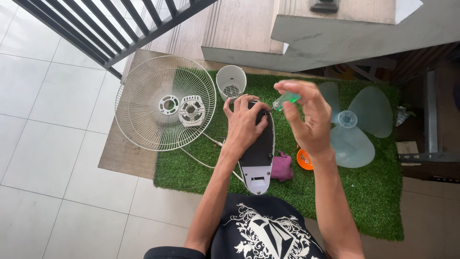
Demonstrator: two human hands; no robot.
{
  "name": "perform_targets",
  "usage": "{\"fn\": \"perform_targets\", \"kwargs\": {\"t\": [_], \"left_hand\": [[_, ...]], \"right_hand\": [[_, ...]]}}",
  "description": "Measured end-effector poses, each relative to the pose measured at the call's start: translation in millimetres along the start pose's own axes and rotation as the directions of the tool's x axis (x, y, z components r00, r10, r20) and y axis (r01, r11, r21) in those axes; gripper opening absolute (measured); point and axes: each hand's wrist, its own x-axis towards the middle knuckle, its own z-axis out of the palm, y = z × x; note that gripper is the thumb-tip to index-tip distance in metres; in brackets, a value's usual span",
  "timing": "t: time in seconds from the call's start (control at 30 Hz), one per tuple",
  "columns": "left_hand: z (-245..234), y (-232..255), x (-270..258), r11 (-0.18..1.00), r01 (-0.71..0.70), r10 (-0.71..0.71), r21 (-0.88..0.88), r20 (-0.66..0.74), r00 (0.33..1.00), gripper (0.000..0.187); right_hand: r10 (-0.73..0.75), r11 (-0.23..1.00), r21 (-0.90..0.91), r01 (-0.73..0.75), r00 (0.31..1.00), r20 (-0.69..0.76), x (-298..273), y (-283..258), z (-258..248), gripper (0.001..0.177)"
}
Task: The person disassembles a white pedestal fan by hand and with a screwdriver. They remove the front grille, fan blades, central hub, rear grille, and motor housing, then unscrew the base plate. Parts are placed on a green mat.
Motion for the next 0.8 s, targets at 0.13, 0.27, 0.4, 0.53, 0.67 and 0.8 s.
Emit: {"fn": "perform_targets", "kwargs": {"t": [0.13,0.27,0.4,0.53,0.67,0.8], "left_hand": [[3.4,4.3,-0.4,0.998,0.007,-0.008,0.056,0.014,1.000,0.024],[5.1,-3.8,5.2,0.998,-0.046,0.048,0.042,-0.045,0.998,0.020],[13.1,-4.8,0.2,0.998,-0.037,0.042,0.060,-0.074,0.996,0.020],[16.4,-6.3,-3.8,0.999,-0.021,0.024,0.025,-0.102,0.994,0.018],[13.7,-9.6,-9.4,0.999,-0.032,0.033,0.013,-0.112,0.993,0.018],[10.5,-5.9,-9.6,0.999,-0.029,0.031,0.020,-0.108,0.994,0.018]], "right_hand": [[-0.048,0.983,-0.180,0.038,0.998,-0.051,-3.8,7.8,3.9,0.039],[0.062,0.992,0.111,-0.064,0.998,0.020,-7.7,10.6,3.2,0.048],[0.011,0.997,0.074,-0.010,1.000,-0.009,-24.7,23.4,0.9,0.053],[0.194,0.981,0.045,-0.189,0.947,-0.257,-71.6,89.2,-37.3,0.041],[0.431,0.774,-0.140,-0.618,0.675,-0.598,-180.3,194.9,-91.0,0.029],[0.646,0.311,-0.370,-0.875,0.480,-0.593,-295.8,266.9,-117.1,0.041]]}}
